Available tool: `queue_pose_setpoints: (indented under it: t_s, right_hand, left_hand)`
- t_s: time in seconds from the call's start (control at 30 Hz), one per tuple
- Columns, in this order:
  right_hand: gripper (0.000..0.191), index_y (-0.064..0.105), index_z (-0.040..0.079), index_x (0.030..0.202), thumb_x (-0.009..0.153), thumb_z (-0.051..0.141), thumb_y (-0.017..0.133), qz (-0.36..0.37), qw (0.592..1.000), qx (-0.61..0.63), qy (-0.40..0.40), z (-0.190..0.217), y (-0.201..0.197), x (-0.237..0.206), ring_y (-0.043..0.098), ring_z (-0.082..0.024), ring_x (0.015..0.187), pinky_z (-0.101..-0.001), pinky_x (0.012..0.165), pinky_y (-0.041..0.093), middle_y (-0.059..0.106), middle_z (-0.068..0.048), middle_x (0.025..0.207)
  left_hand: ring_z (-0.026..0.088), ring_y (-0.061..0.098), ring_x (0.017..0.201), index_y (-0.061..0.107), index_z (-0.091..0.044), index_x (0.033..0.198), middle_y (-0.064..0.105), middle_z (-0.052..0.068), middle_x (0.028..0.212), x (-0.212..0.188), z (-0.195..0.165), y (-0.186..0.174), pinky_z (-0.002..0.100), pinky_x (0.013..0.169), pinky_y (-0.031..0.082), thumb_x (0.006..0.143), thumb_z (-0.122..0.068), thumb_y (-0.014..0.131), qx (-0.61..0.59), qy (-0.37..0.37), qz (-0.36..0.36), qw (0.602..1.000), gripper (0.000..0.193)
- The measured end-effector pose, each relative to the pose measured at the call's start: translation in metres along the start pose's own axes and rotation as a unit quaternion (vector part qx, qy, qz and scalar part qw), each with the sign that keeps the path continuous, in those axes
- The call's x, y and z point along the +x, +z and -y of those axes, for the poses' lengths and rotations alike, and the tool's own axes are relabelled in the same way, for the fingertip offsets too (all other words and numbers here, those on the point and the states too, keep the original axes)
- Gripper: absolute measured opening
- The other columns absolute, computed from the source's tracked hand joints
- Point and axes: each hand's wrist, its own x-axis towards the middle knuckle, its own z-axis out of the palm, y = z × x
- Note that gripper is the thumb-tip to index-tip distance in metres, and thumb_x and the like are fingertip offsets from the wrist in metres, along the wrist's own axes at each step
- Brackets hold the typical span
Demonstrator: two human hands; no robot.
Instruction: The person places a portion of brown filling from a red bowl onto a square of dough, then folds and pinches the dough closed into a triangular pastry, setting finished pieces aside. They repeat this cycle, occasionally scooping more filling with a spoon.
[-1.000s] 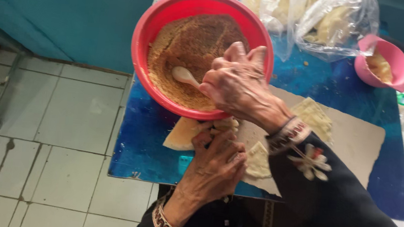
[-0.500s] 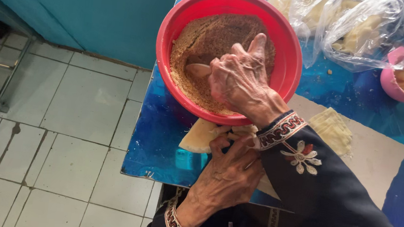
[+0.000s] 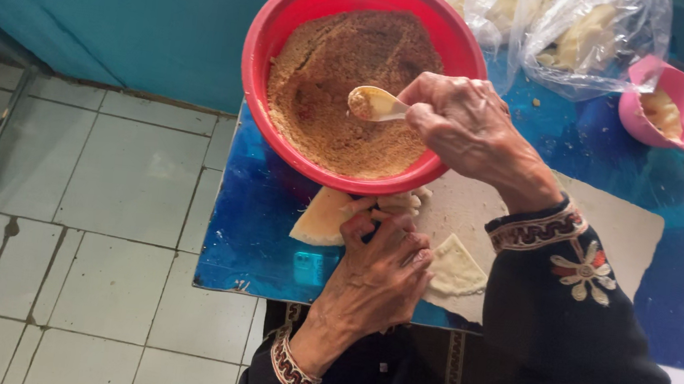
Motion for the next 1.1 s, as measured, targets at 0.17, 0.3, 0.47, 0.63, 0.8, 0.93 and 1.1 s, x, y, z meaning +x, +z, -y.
queue_pose_setpoints:
  t_s: [0.17,0.3,0.47,0.63,0.8,0.93,1.1]
  right_hand:
    - [0.024,0.072,-0.002,0.098,0.089,0.007,0.051,0.018,0.978,0.146,0.145,-0.006,-0.019,-0.029,0.06,-0.019,0.059,-0.0348,0.058,0.048,0.063,-0.01,0.071]
    - [0.013,0.057,-0.003,0.079,0.087,0.007,0.06,-0.057,0.993,0.079,-0.07,-0.014,-0.035,-0.066,0.058,-0.018,0.068,-0.037,0.066,0.046,0.056,-0.009,0.068]
    - [0.014,0.07,-0.006,0.096,0.091,0.004,0.061,-0.006,0.995,0.028,0.096,0.0,-0.033,-0.152,0.059,-0.015,0.061,-0.03,0.056,0.043,0.063,-0.009,0.074]
    - [0.013,0.074,0.006,0.092,0.084,0.004,0.064,-0.024,0.988,-0.04,0.15,0.039,-0.006,-0.2,0.052,-0.014,0.061,-0.0367,0.078,0.033,0.066,-0.001,0.074]
    - [0.018,0.076,0.011,0.095,0.081,0.005,0.066,-0.078,0.979,-0.043,0.184,0.064,0.008,-0.203,0.049,-0.013,0.06,-0.0407,0.083,0.028,0.061,0.005,0.065]
    - [0.02,0.075,0.012,0.101,0.083,0.004,0.072,-0.113,0.976,-0.113,0.146,0.077,0.008,-0.202,0.055,-0.012,0.067,-0.0446,0.087,0.028,0.058,0.006,0.067]
    - [0.026,0.076,0.011,0.109,0.084,0.003,0.074,-0.124,0.97,-0.149,0.144,0.082,0.011,-0.205,0.055,-0.012,0.068,-0.0468,0.088,0.027,0.054,0.006,0.066]
  left_hand:
    - [0.023,0.052,0.126,0.069,-0.012,0.104,0.061,0.0,0.115,-0.001,0.0,0.003,0.057,0.094,0.033,0.084,-0.026,0.073,0.011,-0.012,-0.01,1.0,0.025]
    - [0.023,0.051,0.125,0.067,-0.012,0.104,0.061,0.0,0.114,-0.002,0.002,0.001,0.06,0.097,0.034,0.081,-0.027,0.074,0.014,-0.014,-0.012,1.0,0.029]
    - [0.025,0.048,0.129,0.066,-0.01,0.106,0.062,-0.001,0.121,-0.002,0.002,-0.007,0.057,0.095,0.031,0.079,-0.024,0.074,-0.011,-0.03,-0.002,0.999,0.032]
    - [0.026,0.047,0.128,0.066,-0.008,0.106,0.061,-0.002,0.122,0.0,0.001,-0.018,0.056,0.092,0.028,0.076,-0.028,0.076,-0.011,-0.031,0.014,0.999,0.037]
    - [0.025,0.047,0.129,0.066,-0.009,0.104,0.061,-0.003,0.122,0.002,0.0,-0.019,0.056,0.095,0.028,0.076,-0.028,0.078,-0.001,-0.033,0.021,0.999,0.035]
    - [0.025,0.047,0.131,0.066,-0.009,0.105,0.061,-0.003,0.124,0.001,0.0,-0.018,0.055,0.1,0.029,0.079,-0.026,0.078,-0.021,-0.04,0.026,0.999,0.033]
    - [0.024,0.048,0.129,0.066,-0.01,0.104,0.062,-0.003,0.121,0.0,0.0,-0.018,0.055,0.099,0.027,0.078,-0.026,0.079,-0.018,-0.039,0.027,0.999,0.033]
